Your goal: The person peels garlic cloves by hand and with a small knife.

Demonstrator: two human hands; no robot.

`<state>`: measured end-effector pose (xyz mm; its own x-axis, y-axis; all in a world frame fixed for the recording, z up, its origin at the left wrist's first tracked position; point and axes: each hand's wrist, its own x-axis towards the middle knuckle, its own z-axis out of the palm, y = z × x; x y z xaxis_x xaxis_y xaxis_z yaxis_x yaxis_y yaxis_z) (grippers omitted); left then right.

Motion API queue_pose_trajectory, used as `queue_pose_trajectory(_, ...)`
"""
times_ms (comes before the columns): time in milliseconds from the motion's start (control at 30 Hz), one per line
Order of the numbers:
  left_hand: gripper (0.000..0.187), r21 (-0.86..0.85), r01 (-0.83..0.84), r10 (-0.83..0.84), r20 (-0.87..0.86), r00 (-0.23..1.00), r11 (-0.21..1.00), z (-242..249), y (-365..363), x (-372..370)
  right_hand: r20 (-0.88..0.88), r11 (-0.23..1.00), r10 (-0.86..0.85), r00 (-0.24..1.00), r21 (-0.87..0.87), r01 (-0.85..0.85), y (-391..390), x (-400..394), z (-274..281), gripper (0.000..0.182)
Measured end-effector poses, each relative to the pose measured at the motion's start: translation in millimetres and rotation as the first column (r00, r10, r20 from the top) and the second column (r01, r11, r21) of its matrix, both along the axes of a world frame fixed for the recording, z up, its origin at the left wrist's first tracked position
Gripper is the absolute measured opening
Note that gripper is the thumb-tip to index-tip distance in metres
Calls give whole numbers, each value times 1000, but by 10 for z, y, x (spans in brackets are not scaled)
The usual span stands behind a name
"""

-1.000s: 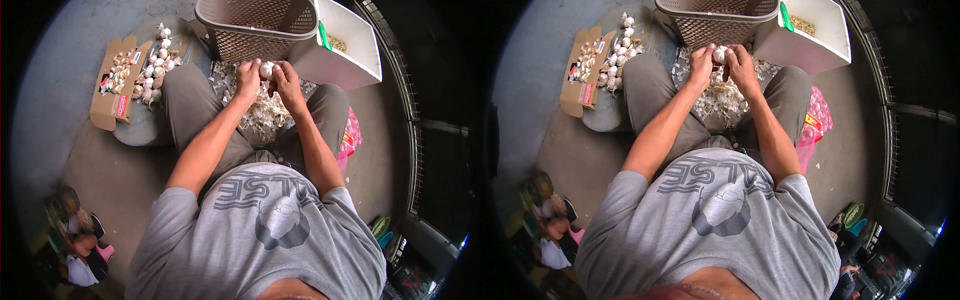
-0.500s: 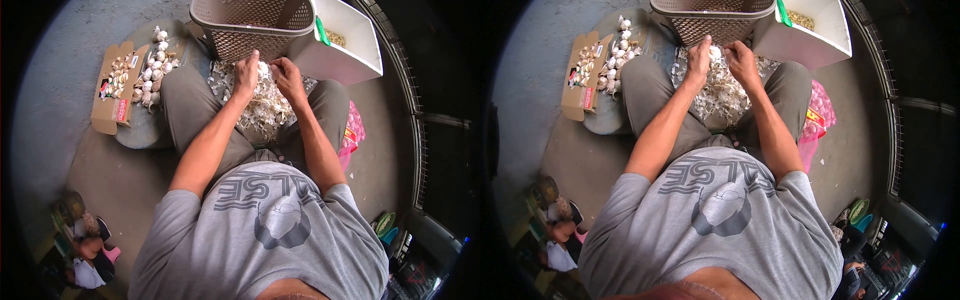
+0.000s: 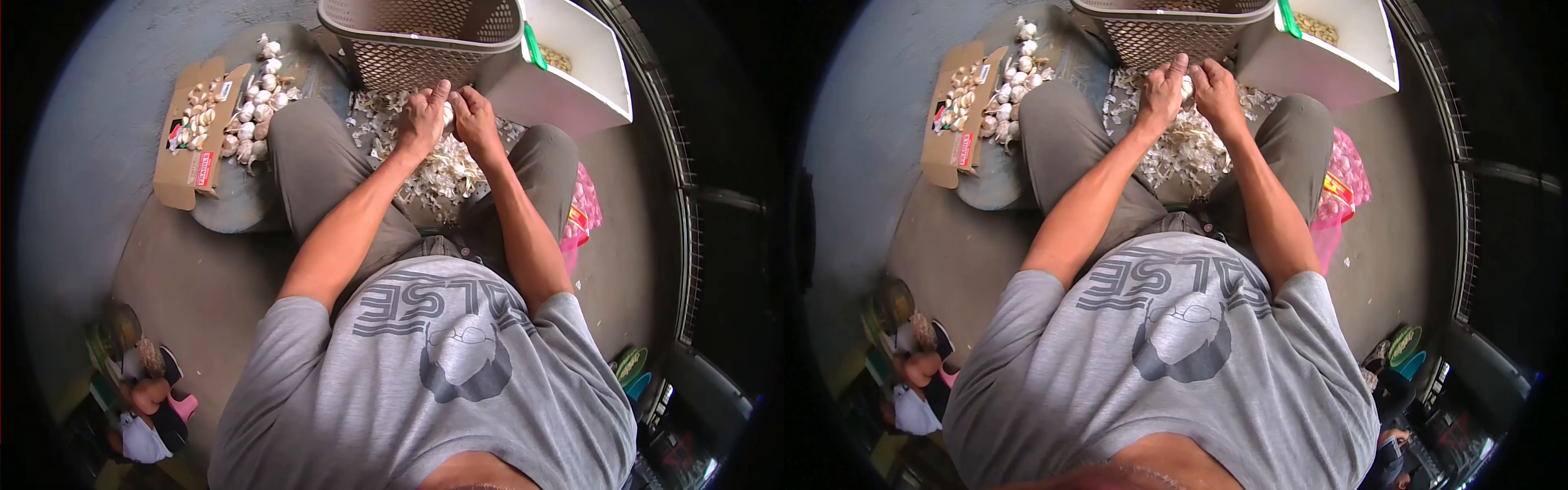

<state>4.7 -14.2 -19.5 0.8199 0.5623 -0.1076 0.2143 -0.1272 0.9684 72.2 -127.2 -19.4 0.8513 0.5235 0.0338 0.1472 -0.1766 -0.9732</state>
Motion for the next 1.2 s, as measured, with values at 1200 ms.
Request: queue_pose_trajectory(1200,59,-468,-41,131,160,978,883,-112,26,84,296,973,78,952,-229,-8,-53,-105,296,16)
